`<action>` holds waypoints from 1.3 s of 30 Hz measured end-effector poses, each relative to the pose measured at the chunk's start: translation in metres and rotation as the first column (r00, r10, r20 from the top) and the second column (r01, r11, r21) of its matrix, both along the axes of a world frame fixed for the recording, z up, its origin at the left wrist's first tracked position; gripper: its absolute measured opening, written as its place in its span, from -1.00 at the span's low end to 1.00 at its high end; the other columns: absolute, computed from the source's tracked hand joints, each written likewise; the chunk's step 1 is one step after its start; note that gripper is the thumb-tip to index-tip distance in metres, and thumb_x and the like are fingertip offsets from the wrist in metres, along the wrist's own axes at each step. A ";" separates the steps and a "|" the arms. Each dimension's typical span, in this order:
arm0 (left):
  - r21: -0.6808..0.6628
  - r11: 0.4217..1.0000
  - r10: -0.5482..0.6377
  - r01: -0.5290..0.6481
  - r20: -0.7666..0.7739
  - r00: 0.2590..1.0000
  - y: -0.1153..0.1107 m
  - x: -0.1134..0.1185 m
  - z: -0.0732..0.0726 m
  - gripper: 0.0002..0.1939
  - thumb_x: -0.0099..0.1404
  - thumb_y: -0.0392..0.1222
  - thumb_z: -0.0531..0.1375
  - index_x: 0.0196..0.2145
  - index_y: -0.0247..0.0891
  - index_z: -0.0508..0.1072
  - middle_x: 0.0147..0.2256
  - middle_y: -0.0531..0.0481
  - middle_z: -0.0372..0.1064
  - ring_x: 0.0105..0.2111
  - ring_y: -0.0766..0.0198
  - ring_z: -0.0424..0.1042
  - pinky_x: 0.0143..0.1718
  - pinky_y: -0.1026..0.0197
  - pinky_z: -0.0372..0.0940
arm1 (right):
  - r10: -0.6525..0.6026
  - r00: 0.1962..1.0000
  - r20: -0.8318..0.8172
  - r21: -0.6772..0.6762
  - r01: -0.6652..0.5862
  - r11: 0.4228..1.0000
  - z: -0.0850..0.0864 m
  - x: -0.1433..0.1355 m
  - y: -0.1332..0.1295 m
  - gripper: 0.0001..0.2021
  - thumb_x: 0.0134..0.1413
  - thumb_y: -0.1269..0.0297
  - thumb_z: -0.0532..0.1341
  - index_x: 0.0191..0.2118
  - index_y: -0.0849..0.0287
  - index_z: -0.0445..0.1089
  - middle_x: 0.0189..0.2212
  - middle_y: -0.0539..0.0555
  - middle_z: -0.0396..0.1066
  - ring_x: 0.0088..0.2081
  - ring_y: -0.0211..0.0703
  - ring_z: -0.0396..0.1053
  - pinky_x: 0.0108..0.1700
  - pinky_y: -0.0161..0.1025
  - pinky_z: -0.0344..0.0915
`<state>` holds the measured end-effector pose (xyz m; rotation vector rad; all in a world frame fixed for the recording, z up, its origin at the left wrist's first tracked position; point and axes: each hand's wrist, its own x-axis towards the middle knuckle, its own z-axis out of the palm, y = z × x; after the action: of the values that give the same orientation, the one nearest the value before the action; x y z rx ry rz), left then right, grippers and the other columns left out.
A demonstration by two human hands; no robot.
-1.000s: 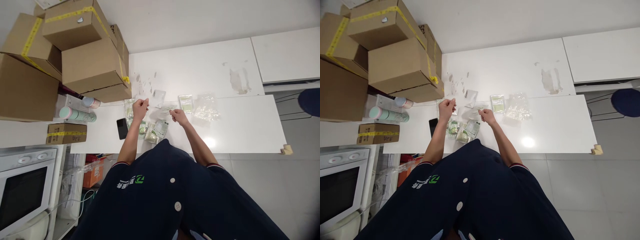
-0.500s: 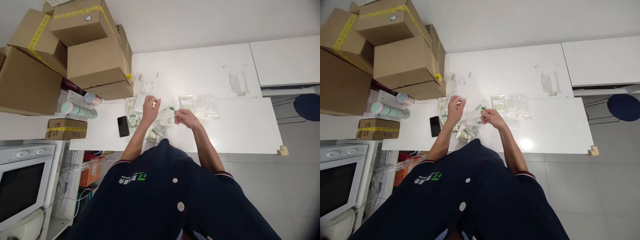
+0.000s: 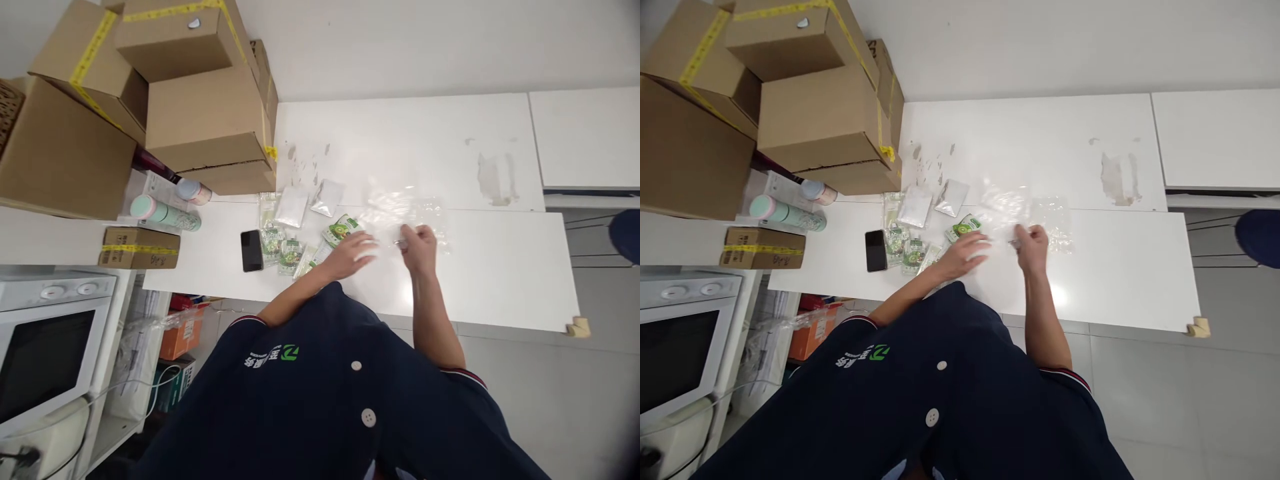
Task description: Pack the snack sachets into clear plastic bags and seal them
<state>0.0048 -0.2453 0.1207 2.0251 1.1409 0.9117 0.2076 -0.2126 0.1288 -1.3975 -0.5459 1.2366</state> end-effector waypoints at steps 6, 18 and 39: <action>-0.467 0.302 0.910 -0.831 -0.119 0.397 0.035 -0.134 -0.061 -0.36 0.19 -0.32 0.22 0.21 -0.24 0.16 -0.05 -0.18 0.33 -0.26 0.30 0.45 -0.27 0.26 0.37 | -0.346 0.938 0.000 -0.121 0.343 0.932 -0.064 0.082 0.027 -0.70 0.11 0.22 0.26 -0.44 0.10 0.07 -0.50 -0.11 0.22 -0.48 -0.36 0.37 -0.40 -0.36 0.45; -0.576 0.331 0.688 -0.748 -0.395 0.608 0.069 -0.188 -0.095 -0.53 0.02 -0.28 0.30 -0.06 -0.32 0.45 -0.37 -0.04 0.43 -0.47 0.29 0.39 -0.45 0.30 0.23 | 0.291 0.954 -0.072 -0.403 -0.294 0.866 -0.069 -0.041 -0.018 -0.89 0.14 0.26 0.22 -0.33 0.14 0.28 -0.41 0.05 0.40 -0.45 -0.25 0.42 -0.39 -0.31 0.38; -0.346 0.249 0.720 -0.905 -0.559 0.411 0.054 -0.266 -0.072 -0.72 0.15 -0.17 0.27 -0.19 -0.33 0.42 -0.07 -0.34 0.41 0.06 -0.10 0.30 0.00 0.01 0.22 | 0.595 0.804 0.008 -0.214 -0.580 0.786 0.002 -0.116 0.057 -0.49 -0.31 -0.19 0.41 -0.60 0.17 0.27 -0.80 -0.04 0.24 -0.75 -0.31 0.17 -0.73 -0.36 0.13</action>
<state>-0.2607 -0.1909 0.0488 0.8709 2.4398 0.5046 0.0920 -0.1560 0.1312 -1.4997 -0.9865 1.7849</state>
